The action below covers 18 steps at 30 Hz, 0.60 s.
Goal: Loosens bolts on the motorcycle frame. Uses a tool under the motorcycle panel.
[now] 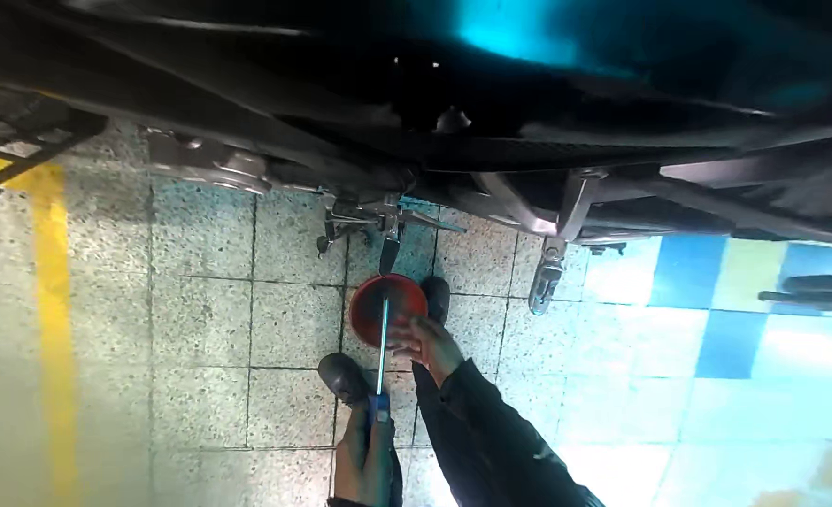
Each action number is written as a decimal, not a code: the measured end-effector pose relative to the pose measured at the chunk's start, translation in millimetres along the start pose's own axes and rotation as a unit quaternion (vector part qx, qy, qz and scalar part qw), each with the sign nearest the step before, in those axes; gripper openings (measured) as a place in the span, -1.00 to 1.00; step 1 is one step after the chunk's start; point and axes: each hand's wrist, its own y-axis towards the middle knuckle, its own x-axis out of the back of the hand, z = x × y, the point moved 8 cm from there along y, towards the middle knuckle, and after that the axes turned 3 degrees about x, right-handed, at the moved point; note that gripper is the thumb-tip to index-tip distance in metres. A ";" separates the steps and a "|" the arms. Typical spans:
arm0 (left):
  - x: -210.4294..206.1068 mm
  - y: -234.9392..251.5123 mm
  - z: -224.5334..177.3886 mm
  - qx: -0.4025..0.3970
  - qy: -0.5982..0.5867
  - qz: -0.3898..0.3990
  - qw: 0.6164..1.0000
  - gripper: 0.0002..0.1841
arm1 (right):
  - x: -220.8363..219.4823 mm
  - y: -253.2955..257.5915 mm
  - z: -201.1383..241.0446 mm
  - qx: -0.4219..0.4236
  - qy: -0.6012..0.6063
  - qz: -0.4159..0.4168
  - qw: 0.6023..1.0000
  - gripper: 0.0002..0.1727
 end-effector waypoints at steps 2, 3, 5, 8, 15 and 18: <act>-5.7 16.6 -40.2 -0.087 0.006 0.012 0.996 -0.54 | -11.8 -12.1 69.8 0.108 0.017 0.027 0.994 -0.45; -9.0 24.7 -57.9 -0.123 0.012 0.012 0.992 -0.54 | -15.6 -14.0 100.2 0.155 0.026 0.031 0.987 -0.48; -15.9 35.8 -85.1 -0.169 0.012 0.003 0.986 -0.57 | -19.9 -12.4 147.4 0.223 0.006 0.029 0.974 -0.56; -22.9 45.9 -111.0 -0.221 -0.012 -0.014 0.975 -0.64 | -24.4 -4.8 191.5 0.298 -0.006 0.023 0.954 -0.62; -31.1 41.5 -136.0 -0.269 -0.045 -0.033 0.962 -0.64 | -31.5 -16.3 218.3 0.365 0.060 0.007 0.929 -0.63; -36.5 45.3 -139.4 -0.263 -0.084 -0.003 0.961 -0.67 | -34.6 -5.2 213.9 0.358 0.127 0.034 0.925 -0.73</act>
